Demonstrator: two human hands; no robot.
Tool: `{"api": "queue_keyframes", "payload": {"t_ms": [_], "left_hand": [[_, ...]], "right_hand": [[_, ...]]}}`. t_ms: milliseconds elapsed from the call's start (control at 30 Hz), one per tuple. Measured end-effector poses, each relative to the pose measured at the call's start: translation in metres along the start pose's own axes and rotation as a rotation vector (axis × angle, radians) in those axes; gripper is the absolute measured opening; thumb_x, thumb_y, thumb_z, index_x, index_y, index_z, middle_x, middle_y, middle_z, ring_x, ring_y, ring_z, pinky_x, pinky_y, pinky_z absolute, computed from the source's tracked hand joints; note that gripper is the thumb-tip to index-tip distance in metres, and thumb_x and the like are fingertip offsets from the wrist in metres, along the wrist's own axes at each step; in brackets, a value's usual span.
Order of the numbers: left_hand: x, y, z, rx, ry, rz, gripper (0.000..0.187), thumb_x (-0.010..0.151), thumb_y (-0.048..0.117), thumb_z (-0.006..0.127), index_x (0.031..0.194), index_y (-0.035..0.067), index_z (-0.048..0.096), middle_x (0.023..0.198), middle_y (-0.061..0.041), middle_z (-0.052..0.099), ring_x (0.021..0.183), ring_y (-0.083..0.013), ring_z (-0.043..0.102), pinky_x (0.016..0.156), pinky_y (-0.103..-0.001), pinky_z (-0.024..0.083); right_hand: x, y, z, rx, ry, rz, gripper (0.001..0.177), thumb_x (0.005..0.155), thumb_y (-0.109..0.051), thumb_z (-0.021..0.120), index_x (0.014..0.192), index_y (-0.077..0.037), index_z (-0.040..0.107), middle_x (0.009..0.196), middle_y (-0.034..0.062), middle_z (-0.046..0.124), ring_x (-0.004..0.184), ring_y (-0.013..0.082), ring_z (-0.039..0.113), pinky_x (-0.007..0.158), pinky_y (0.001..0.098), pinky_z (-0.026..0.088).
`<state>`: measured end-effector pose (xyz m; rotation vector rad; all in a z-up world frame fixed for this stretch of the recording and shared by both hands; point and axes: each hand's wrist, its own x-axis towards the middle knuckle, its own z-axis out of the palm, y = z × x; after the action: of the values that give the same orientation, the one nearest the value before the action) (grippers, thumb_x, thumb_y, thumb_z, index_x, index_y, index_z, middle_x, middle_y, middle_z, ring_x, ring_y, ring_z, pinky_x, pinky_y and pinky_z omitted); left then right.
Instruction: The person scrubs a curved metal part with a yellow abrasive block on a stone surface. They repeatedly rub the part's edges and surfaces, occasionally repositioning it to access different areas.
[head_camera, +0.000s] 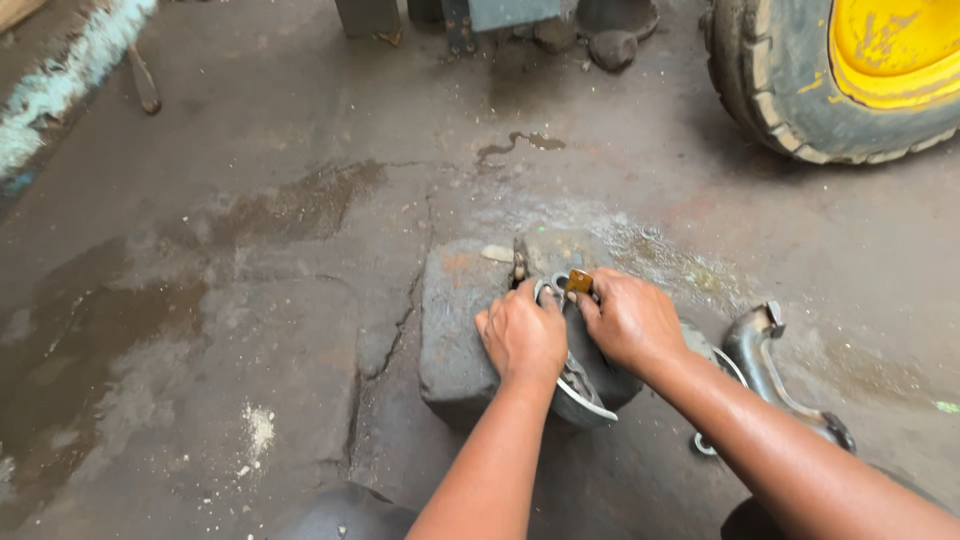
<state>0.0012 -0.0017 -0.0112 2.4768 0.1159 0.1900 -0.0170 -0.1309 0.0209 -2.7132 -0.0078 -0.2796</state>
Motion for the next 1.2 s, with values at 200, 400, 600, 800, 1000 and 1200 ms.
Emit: {"api": "queue_keyframes", "payload": {"t_ms": [200, 400, 600, 800, 1000, 1200], "left_hand": [[0.001, -0.001, 0.000, -0.007, 0.034, 0.013, 0.032, 0.096, 0.033, 0.059, 0.116, 0.012, 0.074, 0.106, -0.013, 0.075, 0.108, -0.0296, 0.065, 0.099, -0.043, 0.040], [-0.003, -0.003, 0.004, -0.019, 0.027, -0.051, 0.034, 0.091, 0.035, 0.062, 0.114, 0.015, 0.076, 0.103, -0.017, 0.074, 0.104, -0.0316, 0.065, 0.100, -0.044, 0.040], [0.005, -0.007, 0.012, -0.005, 0.071, -0.005, 0.033, 0.090, 0.036, 0.062, 0.108, 0.013, 0.076, 0.100, -0.018, 0.074, 0.103, -0.0322, 0.066, 0.099, -0.045, 0.041], [0.004, -0.007, 0.012, 0.004, 0.007, -0.018, 0.040, 0.095, 0.041, 0.056, 0.121, 0.017, 0.074, 0.109, -0.016, 0.075, 0.110, -0.0322, 0.067, 0.101, -0.044, 0.041], [0.016, -0.008, 0.006, 0.030, -0.088, -0.098, 0.039, 0.092, 0.044, 0.058, 0.123, 0.023, 0.072, 0.119, -0.013, 0.071, 0.115, -0.0334, 0.064, 0.102, -0.044, 0.040], [0.039, -0.031, -0.030, 0.100, -0.180, 0.118, 0.041, 0.094, 0.042, 0.063, 0.127, 0.018, 0.071, 0.120, -0.018, 0.070, 0.119, -0.0373, 0.062, 0.107, -0.048, 0.041]], "right_hand": [[0.000, 0.000, 0.003, 0.006, -0.029, 0.027, 0.024, 0.090, -0.031, 0.064, 0.104, -0.013, 0.073, 0.101, 0.0135, 0.073, 0.093, 0.0402, 0.067, 0.078, 0.0522, 0.052], [-0.002, 0.015, 0.017, 0.011, 0.067, 0.044, 0.028, 0.090, -0.034, 0.069, 0.100, -0.008, 0.072, 0.094, 0.0199, 0.072, 0.086, 0.0429, 0.068, 0.073, 0.0533, 0.052], [0.000, 0.018, 0.020, 0.178, 0.004, -0.041, 0.028, 0.091, -0.033, 0.070, 0.108, -0.011, 0.075, 0.090, 0.0232, 0.072, 0.082, 0.0438, 0.068, 0.070, 0.0521, 0.053], [-0.001, 0.041, 0.028, 0.227, 0.089, -0.129, 0.032, 0.097, -0.035, 0.076, 0.107, -0.005, 0.074, 0.094, 0.0226, 0.072, 0.087, 0.0420, 0.069, 0.073, 0.0491, 0.054], [-0.014, 0.031, 0.024, 0.241, 0.026, -0.075, 0.034, 0.097, -0.038, 0.075, 0.110, -0.006, 0.074, 0.094, 0.0196, 0.073, 0.086, 0.0380, 0.072, 0.077, 0.0476, 0.053], [-0.020, 0.007, 0.027, 0.180, 0.021, -0.148, 0.031, 0.094, -0.035, 0.074, 0.102, -0.006, 0.073, 0.091, 0.0181, 0.072, 0.083, 0.0403, 0.068, 0.073, 0.0512, 0.052]]}}
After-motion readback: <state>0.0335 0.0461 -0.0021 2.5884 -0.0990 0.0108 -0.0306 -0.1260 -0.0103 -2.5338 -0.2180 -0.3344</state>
